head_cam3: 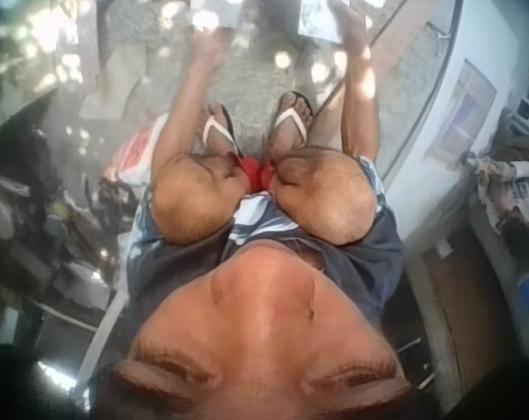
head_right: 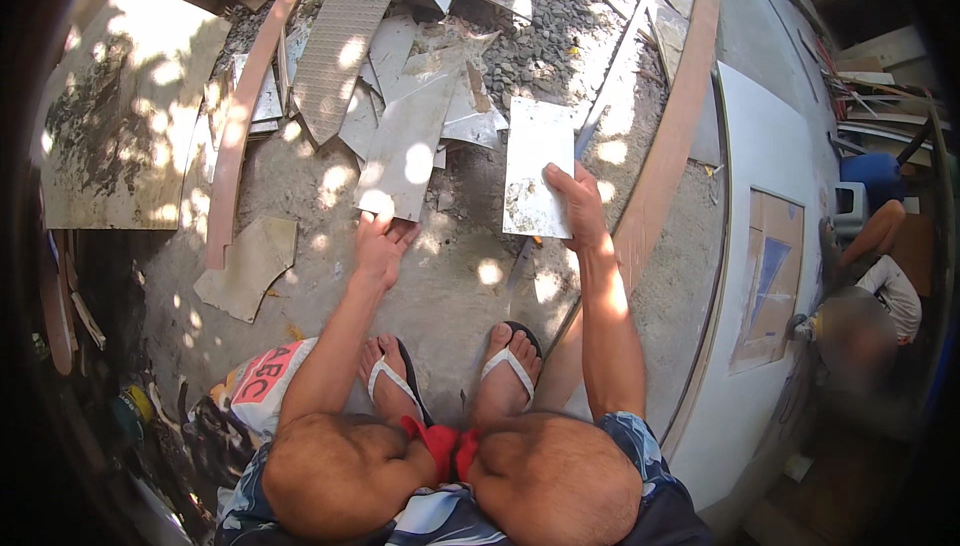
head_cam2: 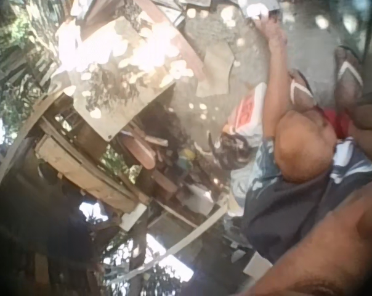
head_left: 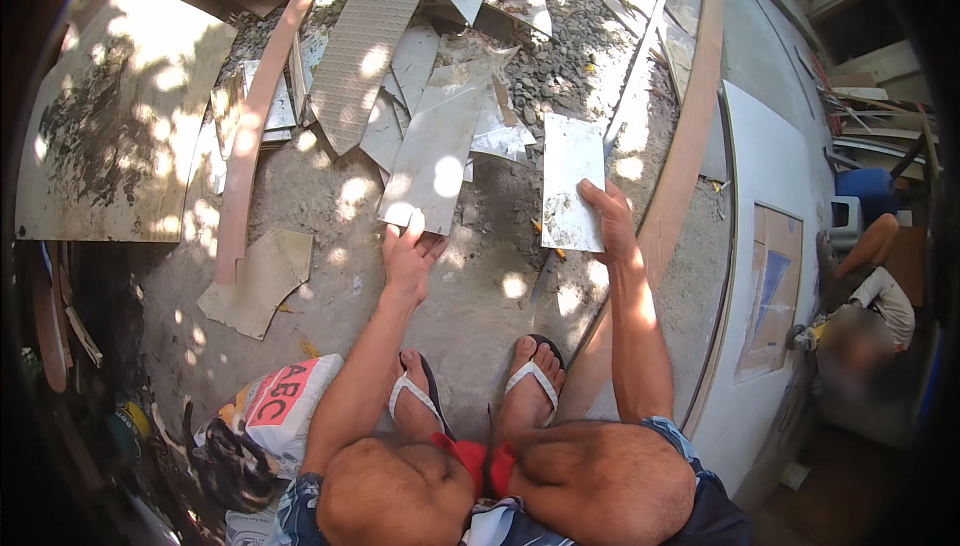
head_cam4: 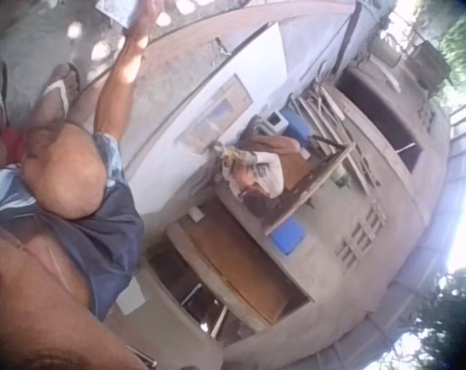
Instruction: The person uses an angle grinder to cut a tile, then uses a metal straightedge and a utility knife to score and snap the tile into smaller pieces. The person repeats the scoring and snapping process on several tile pieces.
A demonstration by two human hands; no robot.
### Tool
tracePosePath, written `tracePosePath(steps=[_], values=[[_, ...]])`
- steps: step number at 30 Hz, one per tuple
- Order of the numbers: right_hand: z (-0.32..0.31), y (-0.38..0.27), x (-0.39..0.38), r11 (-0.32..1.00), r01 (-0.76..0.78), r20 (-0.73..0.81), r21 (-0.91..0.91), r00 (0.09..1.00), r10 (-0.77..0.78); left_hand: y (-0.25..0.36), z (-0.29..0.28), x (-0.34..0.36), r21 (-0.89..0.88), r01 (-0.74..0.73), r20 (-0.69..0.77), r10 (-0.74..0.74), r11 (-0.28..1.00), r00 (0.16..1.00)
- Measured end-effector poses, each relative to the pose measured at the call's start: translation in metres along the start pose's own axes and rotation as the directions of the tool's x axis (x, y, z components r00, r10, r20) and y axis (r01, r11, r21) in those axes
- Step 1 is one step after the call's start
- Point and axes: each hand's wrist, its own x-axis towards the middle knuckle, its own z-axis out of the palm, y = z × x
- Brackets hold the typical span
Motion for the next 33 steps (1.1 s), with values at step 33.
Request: tracePosePath(steps=[33], values=[[0.047, -0.039, -0.013, 0.929, 0.260, -0.342, -0.265, 0.875, -0.343, 0.013, 0.036, -0.027, 0.604, -0.649, 0.796, 0.306, -0.463, 0.522]])
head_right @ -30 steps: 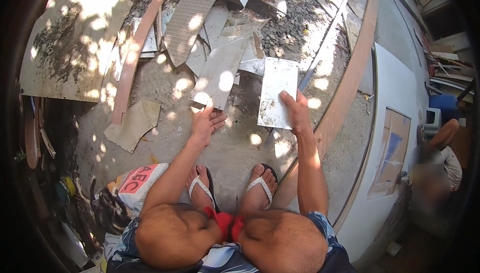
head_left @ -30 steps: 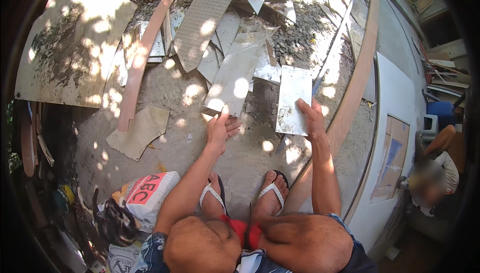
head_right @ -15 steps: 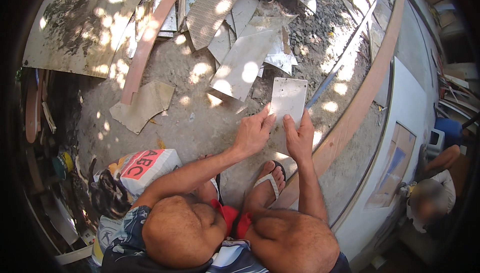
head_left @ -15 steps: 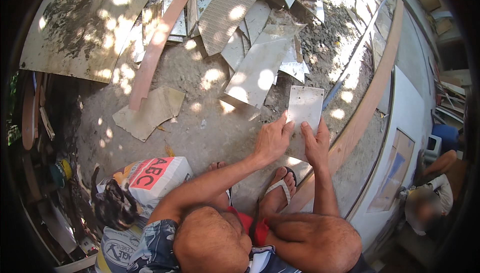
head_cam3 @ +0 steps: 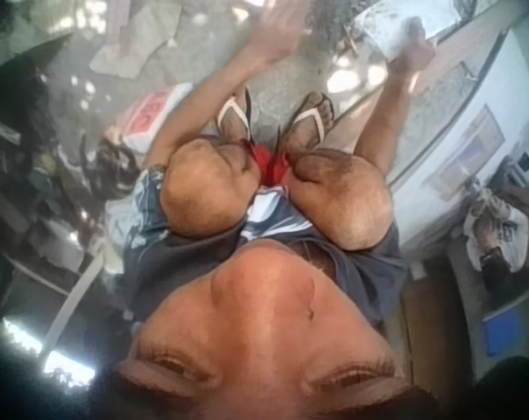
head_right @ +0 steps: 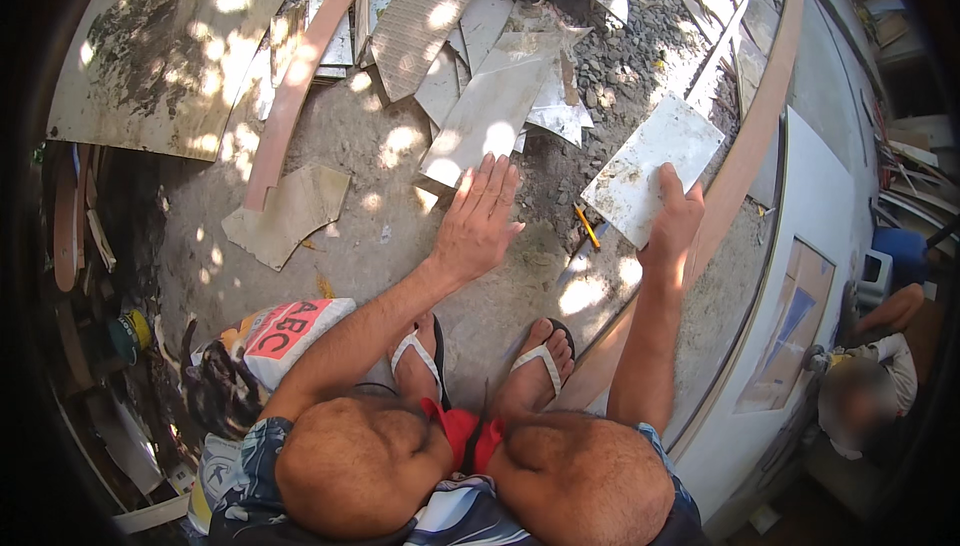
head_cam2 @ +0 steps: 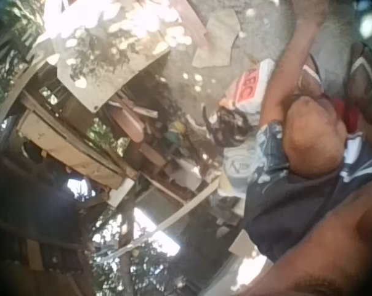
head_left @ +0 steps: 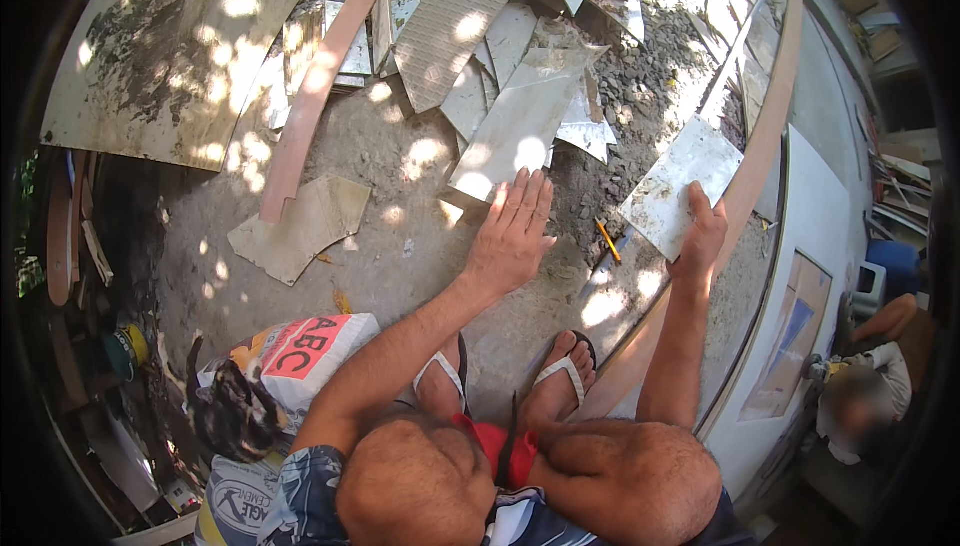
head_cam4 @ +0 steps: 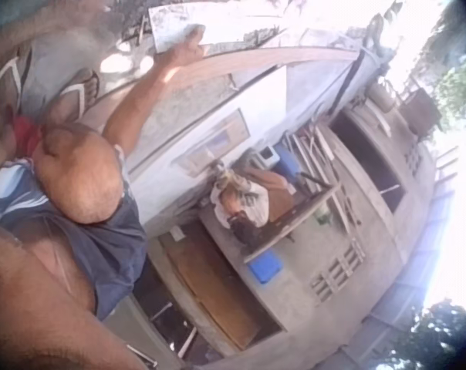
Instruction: The person uses an angle grinder to cut a tile, then uses a metal straightedge and a utility knife to score and snap the tile into smaller pieces. The person repeats the scoring and snapping process on several tile pieces.
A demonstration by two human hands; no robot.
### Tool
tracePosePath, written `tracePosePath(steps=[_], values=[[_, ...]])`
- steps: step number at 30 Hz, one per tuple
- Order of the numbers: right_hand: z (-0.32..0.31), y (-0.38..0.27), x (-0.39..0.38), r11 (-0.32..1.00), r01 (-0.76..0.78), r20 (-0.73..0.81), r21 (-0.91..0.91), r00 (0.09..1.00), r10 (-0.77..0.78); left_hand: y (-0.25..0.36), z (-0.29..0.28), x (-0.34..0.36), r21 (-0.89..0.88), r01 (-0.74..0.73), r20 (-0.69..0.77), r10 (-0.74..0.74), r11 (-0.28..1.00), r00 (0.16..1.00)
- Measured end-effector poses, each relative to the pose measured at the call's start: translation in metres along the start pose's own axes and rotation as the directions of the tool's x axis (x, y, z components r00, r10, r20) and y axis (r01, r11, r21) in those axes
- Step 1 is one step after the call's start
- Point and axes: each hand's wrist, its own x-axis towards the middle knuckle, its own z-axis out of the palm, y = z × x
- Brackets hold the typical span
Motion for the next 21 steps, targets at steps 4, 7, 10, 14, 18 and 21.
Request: tracePosePath(steps=[4, 7, 10, 14, 18, 21], values=[[-0.013, 0.023, -0.002, 0.995, -0.092, 0.044, 0.034, 0.995, 0.091, -0.024, 0.012, -0.029, 0.137, 0.177, 0.156, -0.198, 0.975, 0.968], [-0.019, 0.035, 0.000, 0.992, -0.118, 0.005, 0.040, 0.993, 0.118, -0.044, 0.013, -0.045, 0.211, 0.489, 0.018, -0.504, 0.846, 0.864], [0.000, 0.038, -0.007, 0.990, -0.138, 0.025, 0.028, 0.990, 0.137, -0.072, 0.013, -0.051, 0.110, 0.590, -0.083, -0.584, 0.800, 0.808], [-0.011, 0.052, -0.007, 0.934, -0.284, 0.323, 0.218, 0.924, 0.206, -0.067, -0.006, 0.000, -0.030, 0.599, 0.060, -0.597, 0.800, 0.800], [0.016, 0.040, -0.025, 0.722, -0.587, 0.626, 0.367, 0.730, 0.275, -0.078, 0.001, 0.000, -0.115, 0.595, 0.036, -0.596, 0.795, 0.803], [0.032, 0.042, -0.032, 0.804, -0.514, 0.651, 0.299, 0.726, 0.222, -0.080, 0.002, -0.016, -0.219, 0.581, -0.015, -0.598, 0.784, 0.801]])
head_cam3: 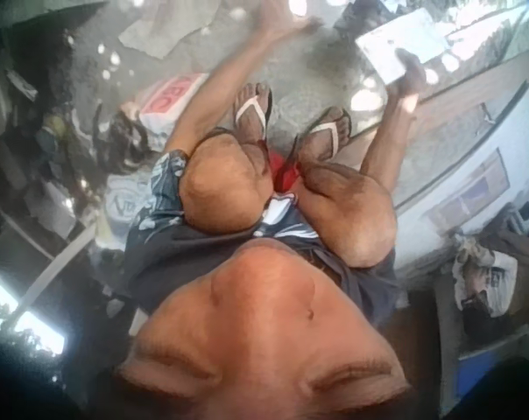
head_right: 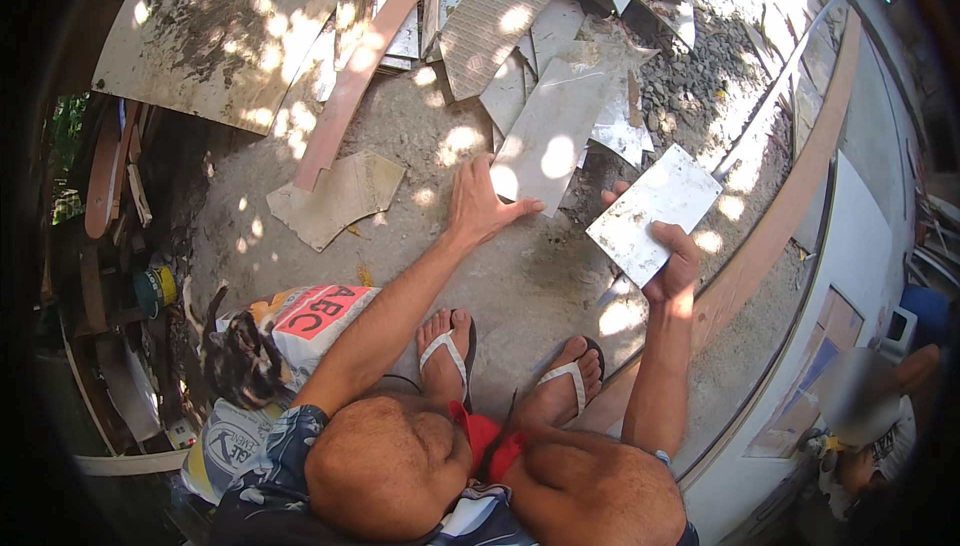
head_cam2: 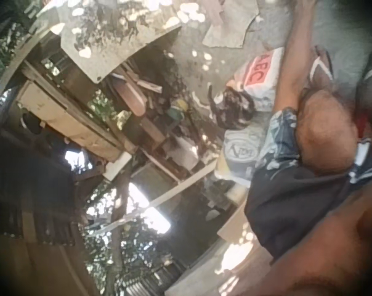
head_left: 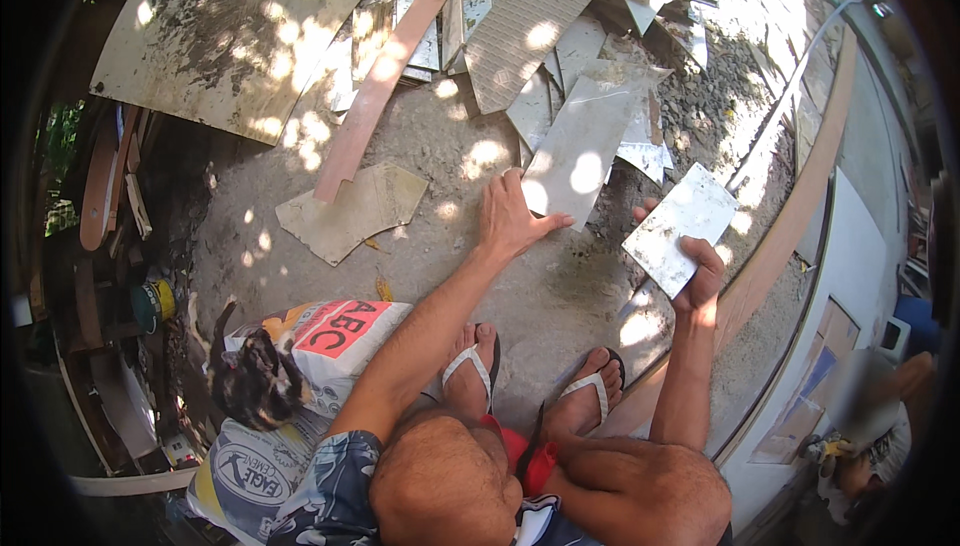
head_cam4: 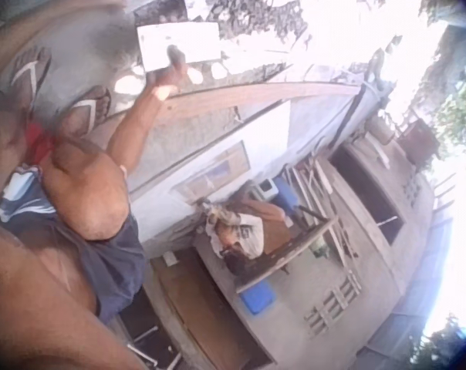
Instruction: The person uses an angle grinder to cut a tile, then uses a metal straightedge and a utility knife to score and snap the tile into smaller pieces. The person repeats the scoring and snapping process on several tile pieces.
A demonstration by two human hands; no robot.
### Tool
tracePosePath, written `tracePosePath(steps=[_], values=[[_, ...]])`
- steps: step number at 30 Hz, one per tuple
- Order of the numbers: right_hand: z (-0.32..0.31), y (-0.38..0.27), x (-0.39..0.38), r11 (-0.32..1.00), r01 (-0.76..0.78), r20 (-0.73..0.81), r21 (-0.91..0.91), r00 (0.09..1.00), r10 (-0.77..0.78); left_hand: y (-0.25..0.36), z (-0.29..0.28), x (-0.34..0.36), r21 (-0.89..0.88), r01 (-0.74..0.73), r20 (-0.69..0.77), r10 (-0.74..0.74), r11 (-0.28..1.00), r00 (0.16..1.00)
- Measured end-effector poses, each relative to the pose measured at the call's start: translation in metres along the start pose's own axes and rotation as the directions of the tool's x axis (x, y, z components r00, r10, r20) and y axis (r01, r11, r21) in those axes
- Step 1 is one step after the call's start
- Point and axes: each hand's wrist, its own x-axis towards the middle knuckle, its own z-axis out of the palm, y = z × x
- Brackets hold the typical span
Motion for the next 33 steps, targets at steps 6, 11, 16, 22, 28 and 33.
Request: tracePosePath(steps=[6, 11, 16, 22, 28, 33], values=[[-0.014, -0.011, 0.005, 0.997, -0.067, -0.010, 0.036, 0.998, 0.067, 0.012, 0.019, 0.000, -0.099, 0.082, 0.161, -0.066, 0.992, 0.985], [0.007, 0.000, 0.031, 0.779, 0.007, -0.212, -0.628, 0.961, -0.179, 0.004, 0.031, -0.015, -0.469, 0.283, 0.219, -0.200, 0.837, 0.955], [0.070, 0.052, 0.071, -0.047, -0.148, -0.100, -0.988, 0.841, -0.531, -0.022, 0.047, -0.003, -0.503, 0.335, 0.232, -0.249, 0.797, 0.940], [0.085, 0.083, 0.086, -0.232, -0.281, -0.125, -0.931, 0.844, -0.522, 0.019, 0.034, 0.009, -0.698, 0.667, 0.589, -0.322, 0.260, 0.741], [0.074, 0.072, 0.075, -0.023, -0.096, -0.076, -0.995, 0.893, -0.443, 0.000, 0.033, 0.021, -0.746, 0.538, 0.502, -0.200, 0.391, 0.841], [-0.003, 0.025, 0.049, 0.426, -0.180, -0.277, -0.887, 0.944, -0.178, 0.013, 0.039, 0.030, -0.812, 0.532, 0.494, -0.200, 0.242, 0.846]])
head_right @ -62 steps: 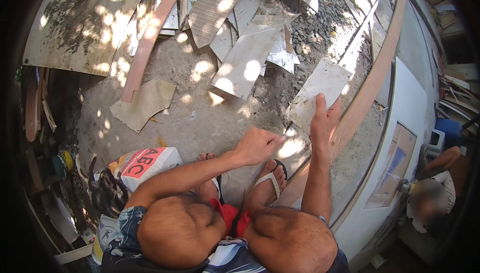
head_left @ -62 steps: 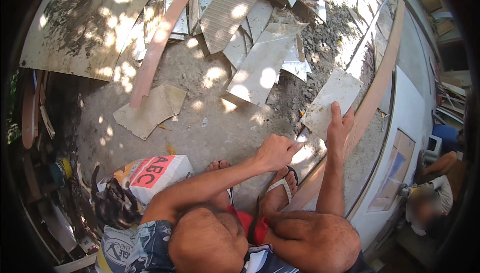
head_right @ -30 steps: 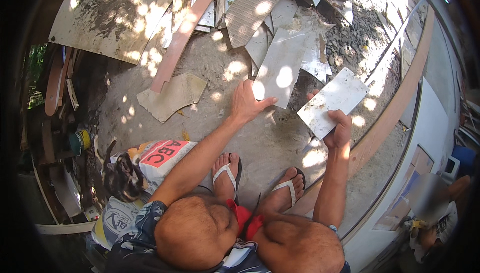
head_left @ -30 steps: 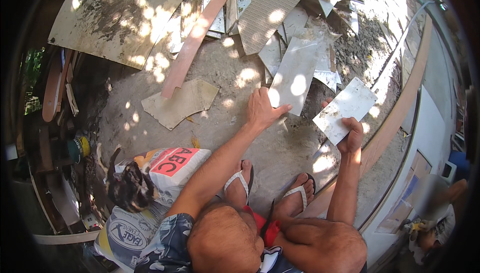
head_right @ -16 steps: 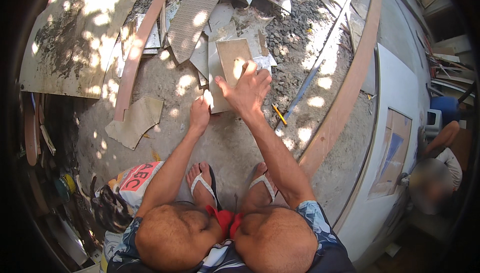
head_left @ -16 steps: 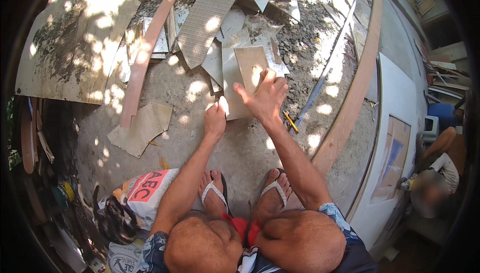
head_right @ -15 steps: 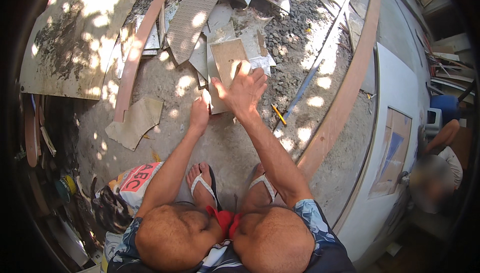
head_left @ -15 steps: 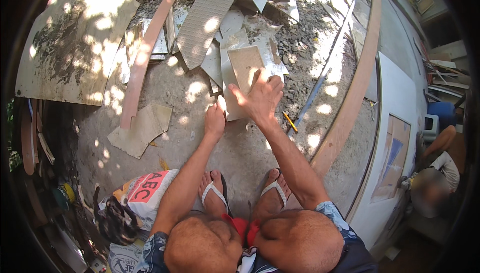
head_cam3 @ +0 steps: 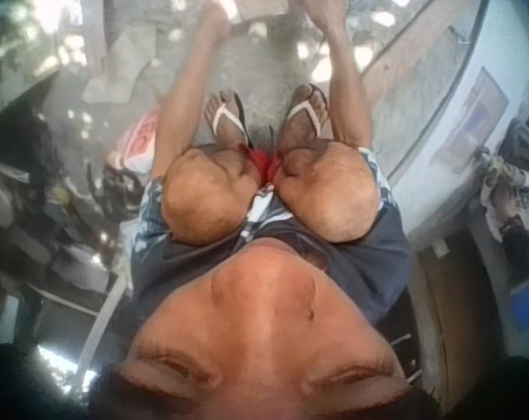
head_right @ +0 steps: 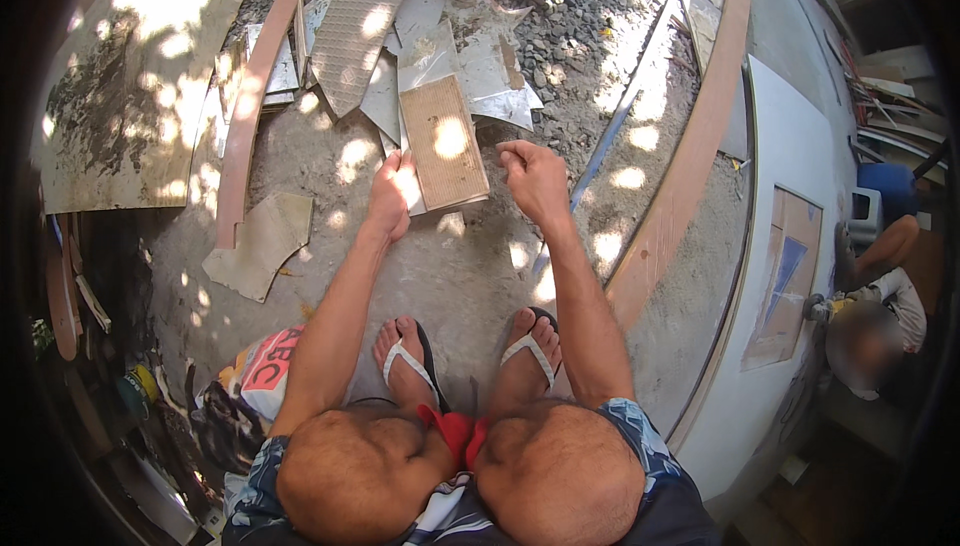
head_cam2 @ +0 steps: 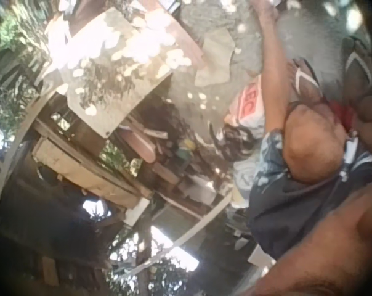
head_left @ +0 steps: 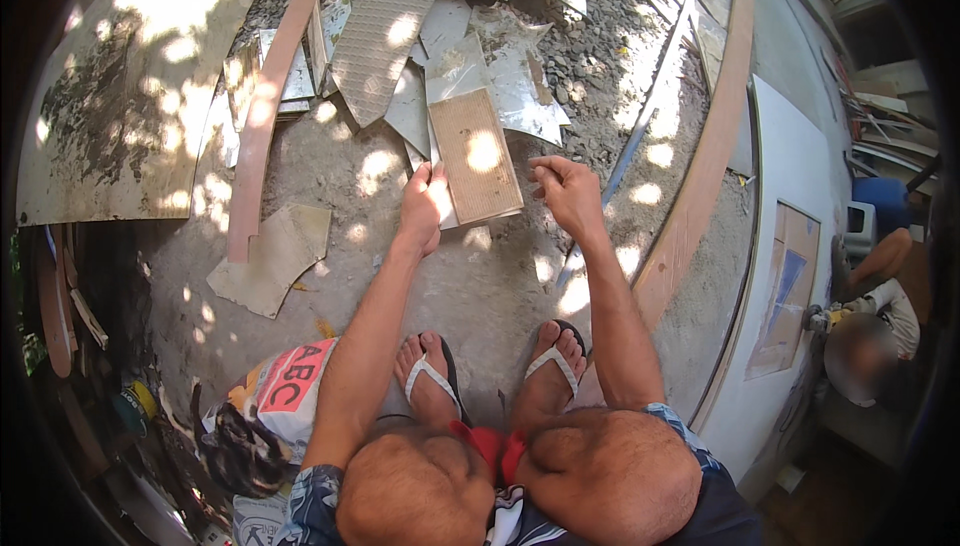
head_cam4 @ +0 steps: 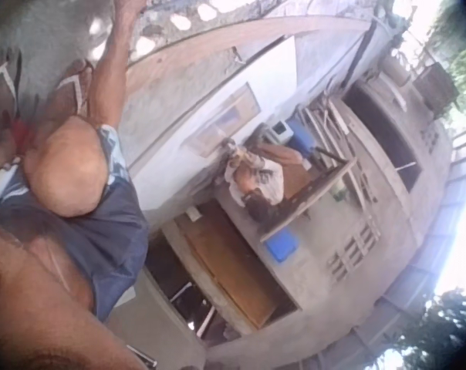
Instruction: The person uses an angle grinder to cut a tile, then uses a metal straightedge and a utility knife to score and snap the tile into smaller pieces. The person repeats the scoring and snapping process on several tile pieces.
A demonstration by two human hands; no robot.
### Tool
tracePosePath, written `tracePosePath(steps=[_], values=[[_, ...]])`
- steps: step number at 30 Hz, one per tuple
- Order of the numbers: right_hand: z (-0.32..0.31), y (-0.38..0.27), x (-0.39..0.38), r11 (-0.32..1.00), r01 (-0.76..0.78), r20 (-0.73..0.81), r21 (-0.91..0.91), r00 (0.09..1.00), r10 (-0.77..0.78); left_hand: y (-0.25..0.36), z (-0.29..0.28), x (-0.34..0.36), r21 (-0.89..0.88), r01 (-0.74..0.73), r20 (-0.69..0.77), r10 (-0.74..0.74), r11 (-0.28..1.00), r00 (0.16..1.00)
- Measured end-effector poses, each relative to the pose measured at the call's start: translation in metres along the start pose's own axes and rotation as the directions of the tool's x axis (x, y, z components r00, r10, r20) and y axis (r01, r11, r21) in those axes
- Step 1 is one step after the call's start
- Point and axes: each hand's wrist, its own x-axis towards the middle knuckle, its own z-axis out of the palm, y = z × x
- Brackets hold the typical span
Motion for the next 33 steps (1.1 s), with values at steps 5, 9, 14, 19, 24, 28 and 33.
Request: tracePosePath(steps=[5, 9, 14, 19, 24, 28, 33], values=[[-0.029, 0.081, -0.034, 0.771, -0.130, -0.205, -0.623, 0.979, 0.000, 0.006, 0.004, 0.009, 0.010, -0.082, 0.017, 0.082, 0.997, 0.996], [-0.027, 0.114, -0.049, 0.774, -0.007, -0.247, -0.633, 0.950, -0.193, 0.012, 0.010, 0.010, 0.084, -0.141, 0.097, 0.133, 0.986, 0.986], [-0.073, 0.073, -0.072, 0.982, -0.109, -0.235, -0.153, 0.969, 0.071, 0.052, 0.045, -0.028, 0.248, -0.112, 0.201, 0.062, 0.962, 0.978], [-0.146, 0.113, -0.118, 0.796, -0.012, -0.166, 0.606, 0.976, 0.140, 0.041, 0.137, -0.037, 0.483, -0.085, 0.466, -0.173, 0.871, 0.868], [-0.165, 0.137, -0.121, 0.889, -0.095, -0.436, 0.448, 0.845, 0.311, -0.066, 0.230, -0.026, 0.607, -0.031, 0.477, -0.334, 0.794, 0.813], [-0.186, 0.168, -0.126, 0.977, -0.089, -0.570, 0.191, 0.801, 0.185, -0.117, 0.274, -0.041, 0.268, 0.251, 0.463, -0.353, 0.930, 0.813], [-0.220, 0.182, -0.128, 0.977, -0.167, -0.560, 0.132, 0.801, 0.212, -0.143, 0.299, -0.036, 0.394, 0.178, 0.428, -0.351, 0.902, 0.833]])
